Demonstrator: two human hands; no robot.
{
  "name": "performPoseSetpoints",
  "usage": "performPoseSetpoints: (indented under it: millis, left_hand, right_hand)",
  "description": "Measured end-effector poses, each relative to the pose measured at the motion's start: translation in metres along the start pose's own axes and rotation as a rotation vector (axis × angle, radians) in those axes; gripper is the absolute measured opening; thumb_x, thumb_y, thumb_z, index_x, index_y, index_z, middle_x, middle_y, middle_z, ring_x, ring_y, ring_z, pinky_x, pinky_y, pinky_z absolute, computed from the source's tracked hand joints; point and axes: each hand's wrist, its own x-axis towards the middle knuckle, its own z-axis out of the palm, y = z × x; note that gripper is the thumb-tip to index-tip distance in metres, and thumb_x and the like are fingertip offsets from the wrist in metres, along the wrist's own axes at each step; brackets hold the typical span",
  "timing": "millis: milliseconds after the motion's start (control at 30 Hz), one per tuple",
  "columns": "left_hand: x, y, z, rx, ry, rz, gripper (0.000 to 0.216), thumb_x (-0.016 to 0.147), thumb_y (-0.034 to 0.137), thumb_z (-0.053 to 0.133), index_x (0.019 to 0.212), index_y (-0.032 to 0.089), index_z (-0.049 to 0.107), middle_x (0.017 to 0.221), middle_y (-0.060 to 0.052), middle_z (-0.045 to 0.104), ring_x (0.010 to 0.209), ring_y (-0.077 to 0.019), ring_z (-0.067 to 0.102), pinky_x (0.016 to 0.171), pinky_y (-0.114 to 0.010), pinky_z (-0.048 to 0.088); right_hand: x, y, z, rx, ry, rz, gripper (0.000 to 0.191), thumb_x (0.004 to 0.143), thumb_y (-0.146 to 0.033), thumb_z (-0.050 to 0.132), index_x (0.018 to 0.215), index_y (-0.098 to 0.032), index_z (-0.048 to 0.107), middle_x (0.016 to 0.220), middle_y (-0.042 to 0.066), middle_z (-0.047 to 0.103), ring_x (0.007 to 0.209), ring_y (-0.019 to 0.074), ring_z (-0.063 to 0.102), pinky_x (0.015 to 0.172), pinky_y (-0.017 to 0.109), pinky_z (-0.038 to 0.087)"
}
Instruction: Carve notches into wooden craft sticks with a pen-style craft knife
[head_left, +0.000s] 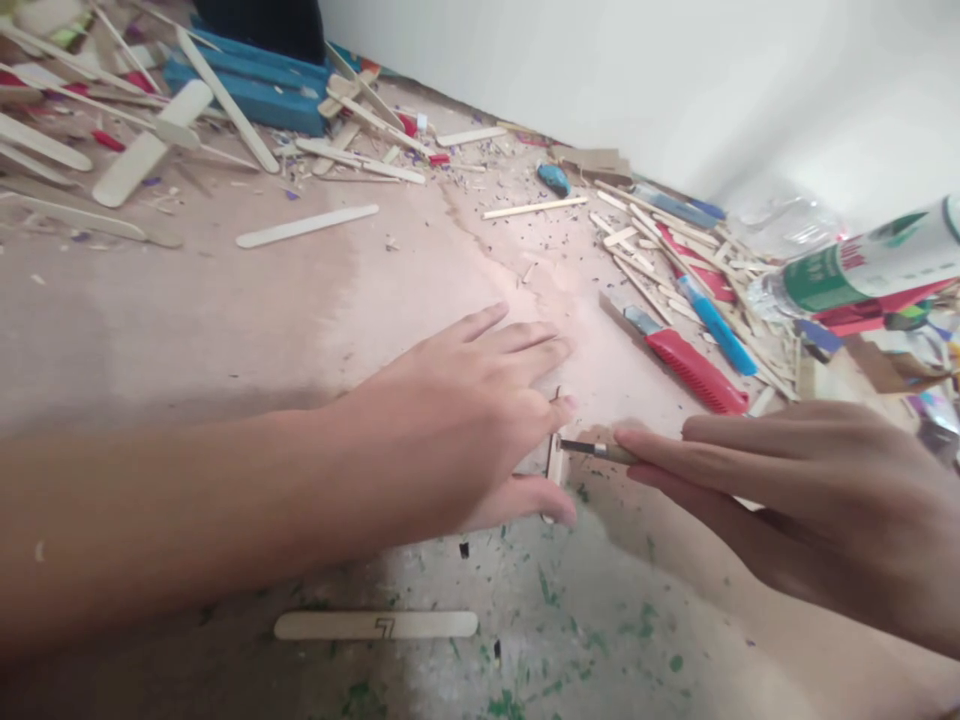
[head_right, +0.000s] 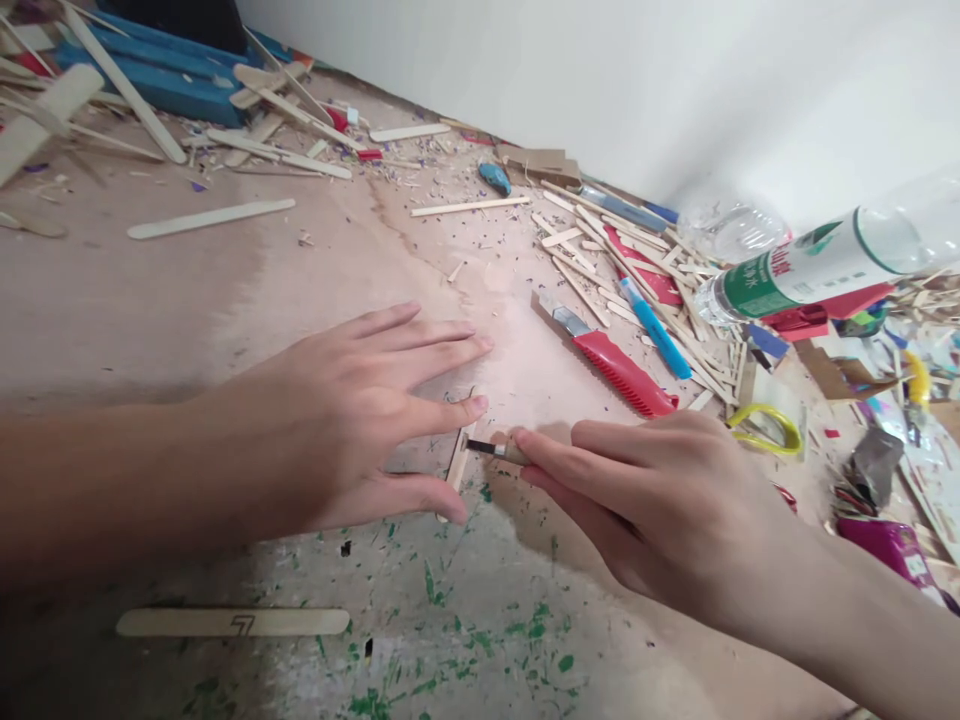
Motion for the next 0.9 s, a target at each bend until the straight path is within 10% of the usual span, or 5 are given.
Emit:
performPoseSetpoints:
  millis: [400, 900]
  left_hand:
    - [0.0, 0.0, 0.001, -0.014, -0.019, -0.012, 0.065, 0.101, 0.075, 0.079, 0.13, 0.017, 0.087, 0.162, -0.025, 0.069, 0.157, -0.0407, 0.062, 0.135, -0.061, 0.044]
    - [0.003, 0.001, -0.002, -0.033, -0.047, -0.01, 0.066, 0.101, 0.071, 0.082, 0.133, 0.014, 0.087, 0.162, -0.029, 0.067, 0.158, -0.0454, 0.06, 0.134, -0.07, 0.045]
  right_hand:
    - [-0.022, 0.006, 0.029, -0.175, 0.119, -0.139, 0.031, 0.111, -0.006, 0.065, 0.14, -0.015, 0.067, 0.09, 0.002, 0.084, 0.061, 0.0137, 0.071, 0.056, 0.03, 0.056]
    - [-0.039, 0.01, 0.03, -0.156, 0.089, -0.236, 0.057, 0.111, -0.008, 0.052, 0.167, 0.005, 0.054, 0.094, 0.011, 0.074, 0.069, 0.0216, 0.066, 0.055, 0.041, 0.046]
